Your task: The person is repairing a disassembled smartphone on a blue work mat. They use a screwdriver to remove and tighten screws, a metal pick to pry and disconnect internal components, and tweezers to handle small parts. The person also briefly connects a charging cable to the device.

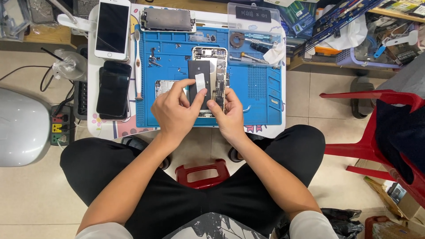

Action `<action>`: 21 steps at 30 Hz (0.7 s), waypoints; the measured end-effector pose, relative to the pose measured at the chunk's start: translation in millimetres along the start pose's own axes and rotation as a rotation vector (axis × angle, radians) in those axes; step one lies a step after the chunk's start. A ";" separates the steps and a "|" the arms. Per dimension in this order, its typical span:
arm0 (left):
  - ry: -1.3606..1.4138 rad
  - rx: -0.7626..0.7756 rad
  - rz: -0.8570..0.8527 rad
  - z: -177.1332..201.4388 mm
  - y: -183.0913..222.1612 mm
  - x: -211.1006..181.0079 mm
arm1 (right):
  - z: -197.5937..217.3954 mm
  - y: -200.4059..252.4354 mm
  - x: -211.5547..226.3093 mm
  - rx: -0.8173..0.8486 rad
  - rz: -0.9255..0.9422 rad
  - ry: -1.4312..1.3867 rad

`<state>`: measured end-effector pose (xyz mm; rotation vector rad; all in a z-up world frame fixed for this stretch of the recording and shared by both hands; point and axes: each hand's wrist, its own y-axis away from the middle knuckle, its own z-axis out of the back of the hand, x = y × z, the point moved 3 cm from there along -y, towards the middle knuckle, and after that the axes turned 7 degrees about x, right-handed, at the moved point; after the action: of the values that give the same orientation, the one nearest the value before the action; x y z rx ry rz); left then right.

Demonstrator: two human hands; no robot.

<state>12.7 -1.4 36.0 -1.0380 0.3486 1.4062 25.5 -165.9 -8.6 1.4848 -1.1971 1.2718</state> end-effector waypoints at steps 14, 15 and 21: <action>0.906 0.264 0.540 -33.9 -0.3 53.1 | -12.4 -0.7 8.1 0.085 -0.122 -0.132; 0.901 0.253 0.548 -31.4 0.5 53.0 | -12.6 1.0 5.0 0.096 -0.130 -0.136; 0.981 0.197 0.603 -32.1 2.4 65.9 | -21.5 3.4 -1.9 0.256 -0.080 0.056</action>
<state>35.4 15.7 -31.5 -1.4714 1.5870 1.2263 17.6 -145.5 -7.2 1.6508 -0.9557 1.4429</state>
